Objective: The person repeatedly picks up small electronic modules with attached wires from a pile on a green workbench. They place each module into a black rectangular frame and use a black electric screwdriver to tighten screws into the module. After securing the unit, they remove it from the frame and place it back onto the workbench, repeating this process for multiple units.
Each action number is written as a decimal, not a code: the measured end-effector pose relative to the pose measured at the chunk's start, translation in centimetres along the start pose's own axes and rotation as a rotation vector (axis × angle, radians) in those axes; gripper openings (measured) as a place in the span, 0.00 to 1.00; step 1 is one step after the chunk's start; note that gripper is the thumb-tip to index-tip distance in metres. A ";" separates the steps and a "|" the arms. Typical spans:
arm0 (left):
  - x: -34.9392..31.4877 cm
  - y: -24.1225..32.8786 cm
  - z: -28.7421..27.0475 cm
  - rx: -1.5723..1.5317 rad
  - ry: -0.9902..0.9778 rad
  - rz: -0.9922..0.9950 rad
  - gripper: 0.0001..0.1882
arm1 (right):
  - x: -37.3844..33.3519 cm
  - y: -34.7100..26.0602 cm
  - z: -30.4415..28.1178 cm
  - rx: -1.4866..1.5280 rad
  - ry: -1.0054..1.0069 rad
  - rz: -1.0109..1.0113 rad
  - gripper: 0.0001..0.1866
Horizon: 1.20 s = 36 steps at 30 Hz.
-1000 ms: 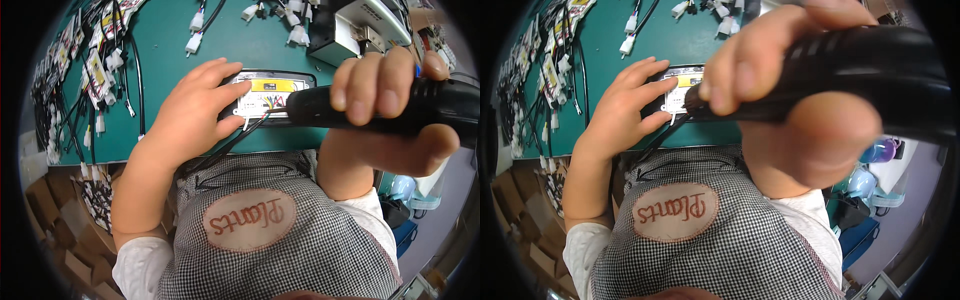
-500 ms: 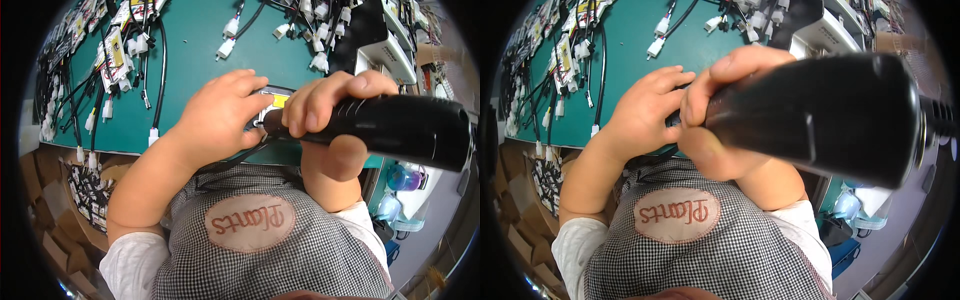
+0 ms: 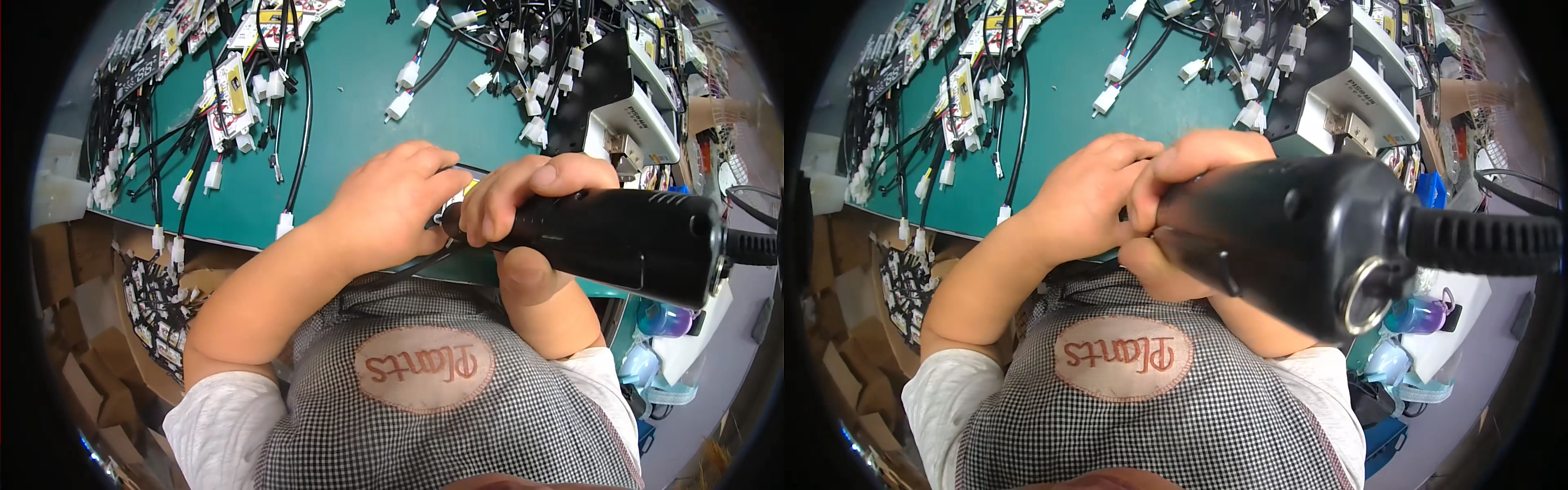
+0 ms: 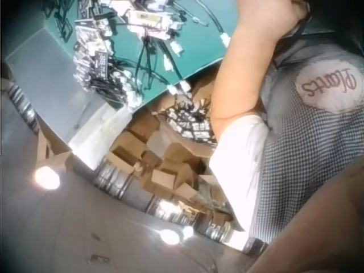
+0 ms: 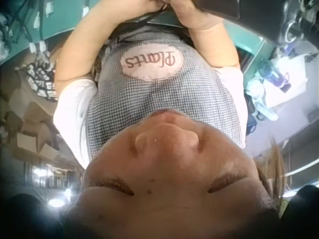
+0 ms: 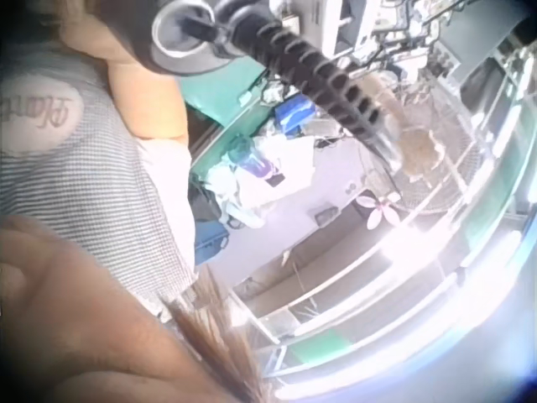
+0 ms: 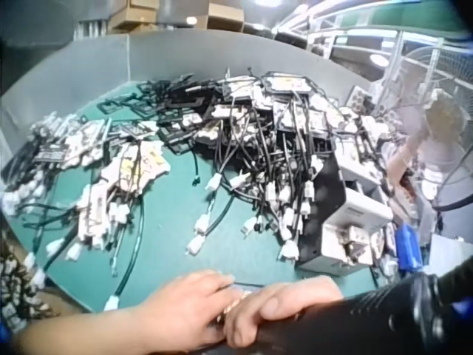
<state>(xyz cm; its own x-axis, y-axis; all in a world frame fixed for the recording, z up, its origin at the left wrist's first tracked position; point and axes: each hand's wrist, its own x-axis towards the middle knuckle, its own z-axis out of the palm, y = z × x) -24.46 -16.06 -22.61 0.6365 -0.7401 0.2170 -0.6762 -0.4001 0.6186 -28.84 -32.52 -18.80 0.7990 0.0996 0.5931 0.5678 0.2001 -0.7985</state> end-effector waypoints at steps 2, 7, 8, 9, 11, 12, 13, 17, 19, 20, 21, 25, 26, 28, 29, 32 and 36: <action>0.1 0.3 0.0 0.031 0.036 0.029 0.26 | -0.2 0.6 0.0 0.074 0.045 -0.064 0.28; 0.6 1.1 -0.9 0.117 0.042 0.099 0.18 | 0.1 0.4 -0.7 0.336 0.248 -0.012 0.26; 0.8 1.4 -1.7 0.174 0.060 0.154 0.18 | 0.3 -0.3 -1.0 0.379 0.291 0.025 0.26; 0.8 1.6 -2.5 0.233 0.073 0.200 0.18 | 0.6 -1.2 -1.3 0.475 0.305 -0.010 0.28; 1.1 1.9 -5.1 0.341 0.113 0.295 0.17 | 1.3 -3.3 -3.0 0.550 0.267 -0.054 0.30; 1.6 1.7 -6.8 0.422 0.155 0.354 0.16 | 1.7 -4.0 -3.6 0.550 0.262 -0.112 0.28; 2.4 2.2 -9.0 0.482 0.169 0.396 0.16 | 1.8 -4.2 -4.5 0.602 0.244 -0.172 0.28; 9.9 3.2 -17.7 0.694 0.353 0.633 0.19 | 2.0 -4.4 -6.6 0.653 0.205 -0.278 0.27; 15.3 4.4 -21.3 0.636 0.481 0.489 0.20 | 1.5 -4.9 -6.2 0.635 0.271 -0.249 0.27; 16.0 7.9 -24.2 0.673 0.583 0.293 0.22 | 2.0 -4.8 -5.4 0.759 0.262 -0.203 0.27; 17.5 8.8 -25.6 0.622 0.721 0.149 0.24 | 2.3 -4.7 -4.8 0.781 0.235 -0.178 0.27; 22.2 7.7 -27.3 0.621 0.557 -0.025 0.21 | 1.9 -4.9 -4.6 0.636 0.309 -0.198 0.28; 22.4 6.6 -27.0 0.775 0.471 -0.032 0.20 | 2.0 -5.0 -4.4 0.624 0.306 -0.190 0.28; 22.1 2.6 -28.0 1.040 0.305 0.149 0.18 | 2.1 -5.3 -4.0 0.620 0.309 -0.171 0.28; 21.0 1.2 -27.7 1.009 0.250 -0.005 0.16 | 2.1 -5.4 -3.6 0.637 0.312 -0.146 0.28; 22.2 -7.7 -24.0 0.758 0.040 -0.416 0.20 | 1.6 -5.6 -3.9 0.521 0.330 -0.070 0.29; 18.2 -15.0 -20.8 0.699 0.016 -0.679 0.32 | 1.7 -5.0 -3.4 0.595 0.303 -0.034 0.29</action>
<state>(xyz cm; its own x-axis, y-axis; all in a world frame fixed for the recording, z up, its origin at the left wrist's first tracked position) 5.01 -12.30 -12.21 0.9735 -0.2286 -0.0070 -0.2283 -0.9731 0.0293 -29.63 -36.71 -14.13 0.8523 -0.1775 0.4921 0.4571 0.7102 -0.5354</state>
